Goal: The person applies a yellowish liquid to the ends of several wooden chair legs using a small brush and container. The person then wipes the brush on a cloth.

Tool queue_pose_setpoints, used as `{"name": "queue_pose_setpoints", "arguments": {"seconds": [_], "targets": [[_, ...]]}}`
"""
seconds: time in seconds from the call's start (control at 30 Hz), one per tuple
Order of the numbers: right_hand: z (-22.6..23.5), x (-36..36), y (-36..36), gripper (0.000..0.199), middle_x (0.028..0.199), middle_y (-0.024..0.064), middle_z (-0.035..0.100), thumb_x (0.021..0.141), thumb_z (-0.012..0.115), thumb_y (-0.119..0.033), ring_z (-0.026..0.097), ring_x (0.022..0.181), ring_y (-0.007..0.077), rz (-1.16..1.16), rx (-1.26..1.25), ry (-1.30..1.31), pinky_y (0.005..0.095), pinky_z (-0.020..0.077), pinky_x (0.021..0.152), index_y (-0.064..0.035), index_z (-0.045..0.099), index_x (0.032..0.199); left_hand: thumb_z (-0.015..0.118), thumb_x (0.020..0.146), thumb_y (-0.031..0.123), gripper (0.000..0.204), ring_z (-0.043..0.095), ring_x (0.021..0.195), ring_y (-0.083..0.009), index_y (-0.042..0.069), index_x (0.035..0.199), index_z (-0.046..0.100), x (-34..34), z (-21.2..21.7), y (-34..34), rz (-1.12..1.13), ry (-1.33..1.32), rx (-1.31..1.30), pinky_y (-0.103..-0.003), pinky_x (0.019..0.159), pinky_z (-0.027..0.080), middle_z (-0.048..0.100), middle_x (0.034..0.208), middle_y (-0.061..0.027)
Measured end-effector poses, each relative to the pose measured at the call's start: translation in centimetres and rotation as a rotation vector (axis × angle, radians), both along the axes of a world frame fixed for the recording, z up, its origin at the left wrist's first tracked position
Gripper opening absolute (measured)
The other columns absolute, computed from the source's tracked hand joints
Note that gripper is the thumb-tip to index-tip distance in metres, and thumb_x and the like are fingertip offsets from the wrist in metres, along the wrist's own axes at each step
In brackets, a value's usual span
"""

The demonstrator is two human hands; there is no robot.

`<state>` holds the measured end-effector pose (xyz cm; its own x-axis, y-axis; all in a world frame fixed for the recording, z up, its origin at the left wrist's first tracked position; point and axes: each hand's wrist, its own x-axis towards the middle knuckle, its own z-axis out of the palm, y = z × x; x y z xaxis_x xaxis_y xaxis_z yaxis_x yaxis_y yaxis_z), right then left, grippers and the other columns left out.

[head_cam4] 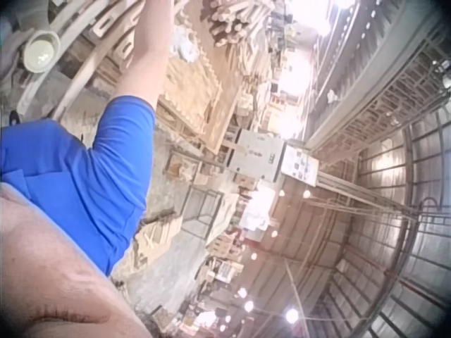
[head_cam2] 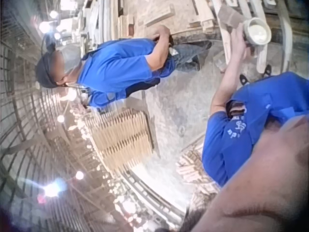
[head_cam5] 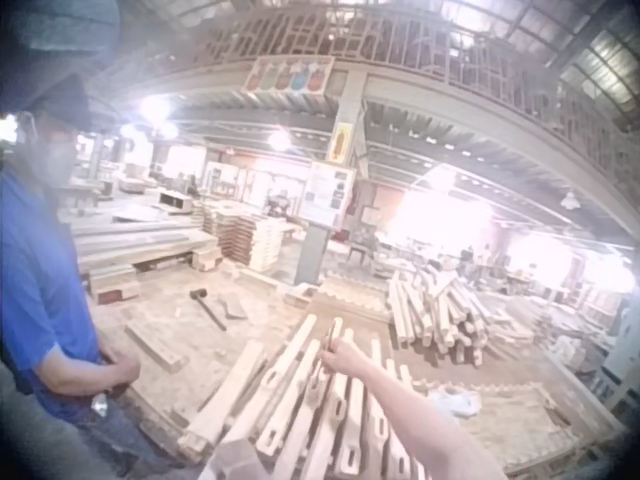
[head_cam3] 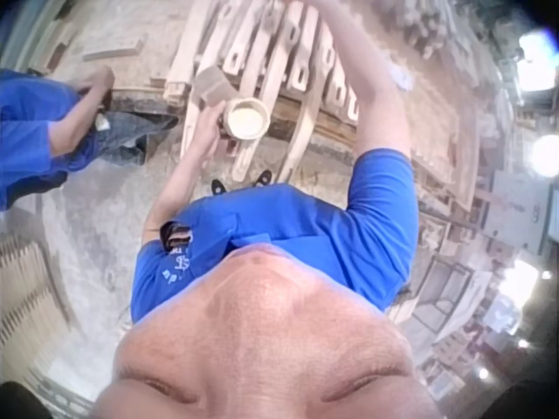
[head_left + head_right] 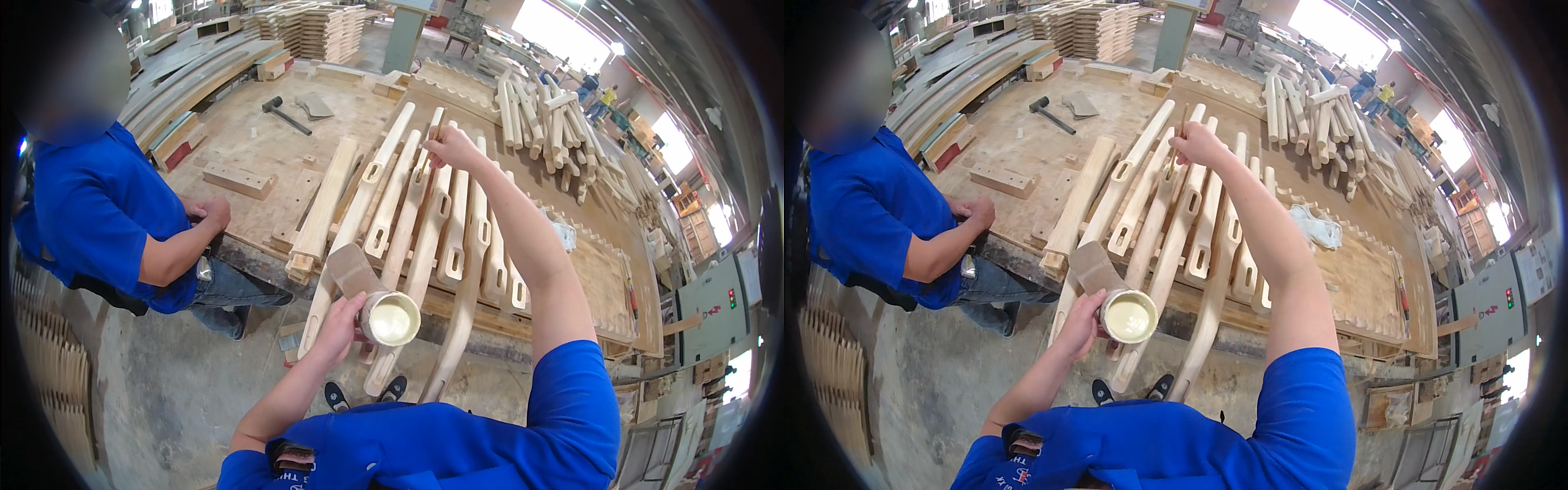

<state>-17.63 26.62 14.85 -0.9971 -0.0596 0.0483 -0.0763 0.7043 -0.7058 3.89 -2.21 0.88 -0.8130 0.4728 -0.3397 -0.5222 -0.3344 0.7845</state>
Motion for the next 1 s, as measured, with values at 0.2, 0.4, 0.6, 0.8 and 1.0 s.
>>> {"name": "queue_pose_setpoints", "arguments": {"seconds": [0.2,0.4,0.6,0.8,1.0], "targets": [[0.9,0.1,0.0,0.027,0.068,0.013,0.064,0.084,0.061,-0.025,0.065,0.063,0.0206,-0.109,0.28,0.151,0.0327,0.0522,0.061,0.0027,0.059,0.084,0.049,0.094,0.036,0.036,0.064,0.076,-0.015,0.006,0.113,0.051,0.2,-0.5,0.1,0.002,0.022,-0.006,-0.033,0.051,0.056,0.061,0.096,-0.0056],[3.3,3.3,0.4,0.013,0.072,0.0121,0.064,0.079,0.061,-0.015,0.064,0.068,0.0267,0.23,0.555,0.272,0.0349,0.0496,0.066,-0.0049,0.06,0.087,0.047,0.094,0.035,0.037,0.065,0.08,-0.0178,0.004,0.115,0.047,0.2,0.8,0.2,0.049,-0.003,-0.007,-0.036,0.054,0.058,0.06,0.103,-0.0084],[4.9,11.5,-1.3,0.012,0.072,0.009,0.065,0.088,0.057,-0.012,0.064,0.064,0.0154,0.104,-0.214,0.394,0.0281,0.0497,0.06,-0.0012,0.057,0.085,0.041,0.097,0.032,0.037,0.062,0.1,-0.0249,0.001,0.117,0.044,-1.0,3.7,-0.5,0.201,0.073,0.098,-0.042,0.068,0.059,0.058,0.111,-0.0141],[3.7,19.1,-2.5,0.012,0.073,0.0092,0.06,0.093,0.052,-0.012,0.058,0.06,0.0135,0.023,-0.644,0.433,0.027,0.0495,0.056,-0.0027,0.052,0.085,0.042,0.098,0.031,0.035,0.062,0.099,-0.0244,0.0,0.115,0.045,-2.6,3.6,0.8,0.278,0.168,0.126,-0.042,0.074,0.057,0.056,0.114,-0.0145],[-0.1,22.0,2.0,0.009,0.074,0.0085,0.06,0.093,0.053,-0.013,0.057,0.063,0.0154,-0.238,-0.939,0.48,0.0279,0.0487,0.057,-0.006,0.052,0.089,0.043,0.098,0.031,0.032,0.063,0.083,-0.016,0.002,0.111,0.047,0.0,2.8,1.8,0.285,0.108,0.128,-0.031,0.068,0.056,0.06,0.1,-0.0089]]}}
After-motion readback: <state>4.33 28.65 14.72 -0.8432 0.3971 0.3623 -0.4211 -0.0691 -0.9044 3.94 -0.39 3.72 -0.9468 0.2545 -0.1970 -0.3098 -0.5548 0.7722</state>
